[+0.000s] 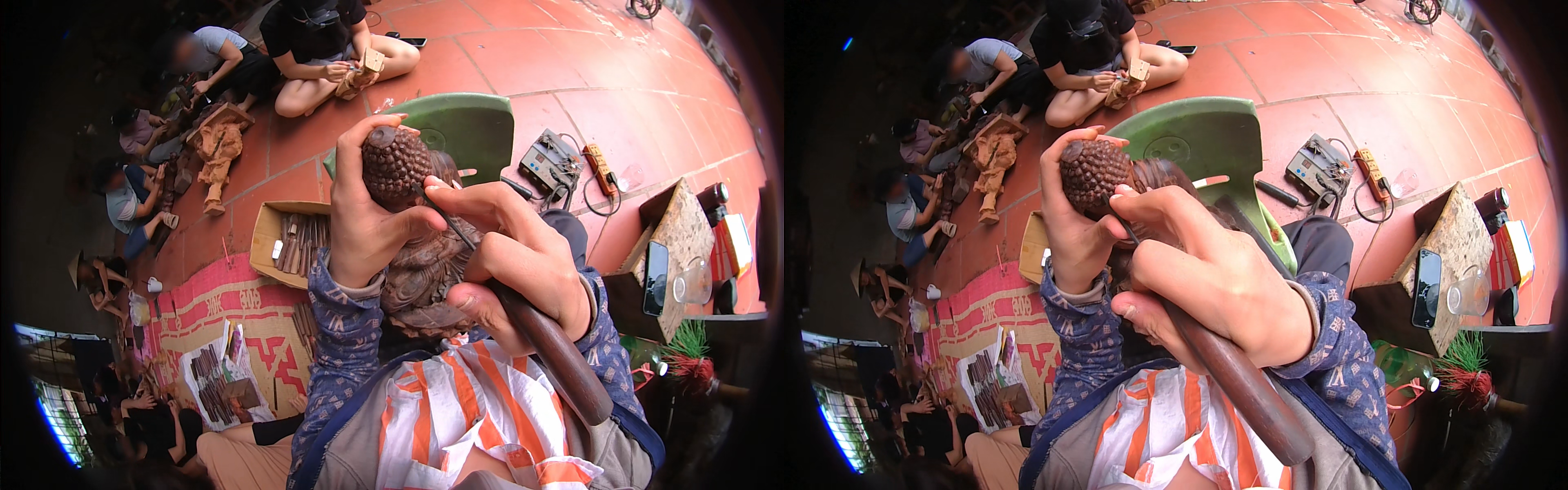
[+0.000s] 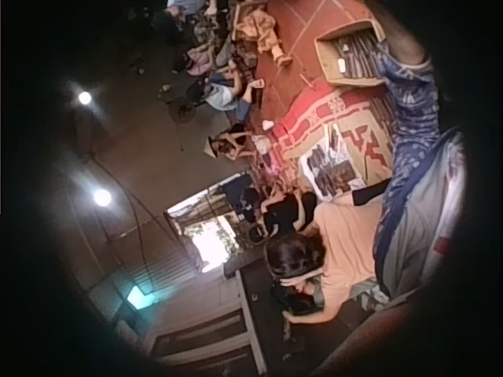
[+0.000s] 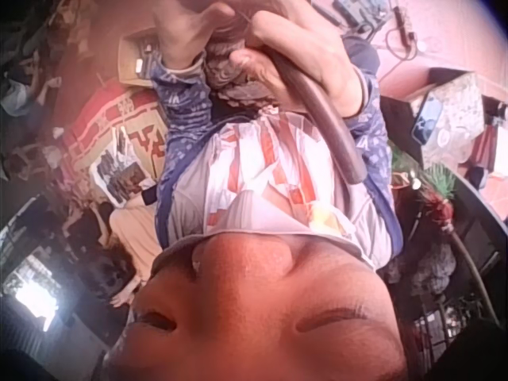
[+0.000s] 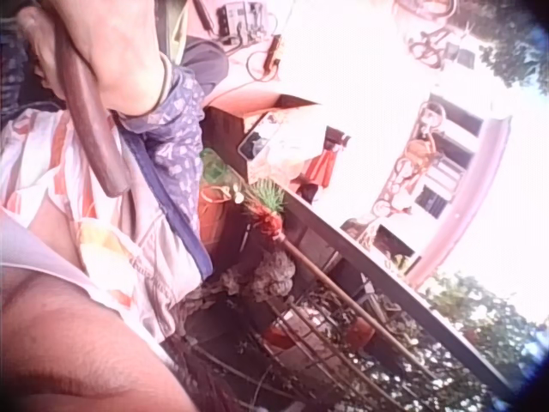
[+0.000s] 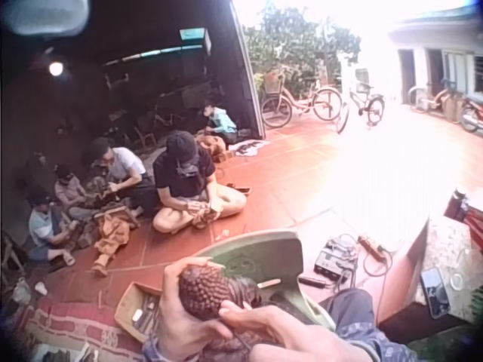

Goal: The person carves a wooden Buddha statue using a chisel and mallet. They hold the statue in their lap and repeatedly strike the chisel to refine the details of the head and hair.

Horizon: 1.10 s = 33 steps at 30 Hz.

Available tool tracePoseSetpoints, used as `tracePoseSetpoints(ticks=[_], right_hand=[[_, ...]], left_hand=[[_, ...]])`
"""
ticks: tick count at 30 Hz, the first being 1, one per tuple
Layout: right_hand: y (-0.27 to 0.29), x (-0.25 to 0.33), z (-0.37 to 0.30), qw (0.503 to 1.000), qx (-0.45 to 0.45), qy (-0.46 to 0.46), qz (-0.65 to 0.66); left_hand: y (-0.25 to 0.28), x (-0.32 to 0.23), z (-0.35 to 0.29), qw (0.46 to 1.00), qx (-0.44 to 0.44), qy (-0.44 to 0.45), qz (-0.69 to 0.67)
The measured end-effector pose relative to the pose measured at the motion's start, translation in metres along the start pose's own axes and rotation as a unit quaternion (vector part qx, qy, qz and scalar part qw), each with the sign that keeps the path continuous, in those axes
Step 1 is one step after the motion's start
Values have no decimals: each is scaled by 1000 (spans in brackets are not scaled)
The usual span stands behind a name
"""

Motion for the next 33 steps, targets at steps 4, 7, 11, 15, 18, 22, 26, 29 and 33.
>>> tracePoseSetpoints(ticks=[4,7,11,15,18,22,26,29,33], right_hand=[[1,-2,5,999,44,-11,-10],[3,-6,5,998,57,-13,-5],[7,-10,6,997,69,1,15],[6,-17,10,995,96,6,30],[16,-17,19,990,122,37,55],[46,-6,33,972,51,116,196],[56,-17,30,972,-32,101,210],[50,-31,21,974,-44,88,203],[45,-46,10,957,-83,79,266]], left_hand=[[-1,-4,-1,1000,1,5,14],[-2,-5,0,1000,-3,1,20],[-4,-8,1,999,-2,-15,35],[1,-8,-1,998,-21,-29,60],[0,-8,0,997,-18,-22,65],[-1,-14,3,992,-18,-49,112],[3,-15,1,987,-40,-41,151],[7,-11,-1,986,-57,14,158],[5,-13,2,987,-48,-39,149]])
Point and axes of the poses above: each hand's wrist, its own z-axis towards the middle knuckle, its own y-axis out of the back of the hand, x = y × z, the point moved 10 cm from there along z, towards the middle knuckle, and after that the axes turned 1 degree about -x, right-handed, at the moved point
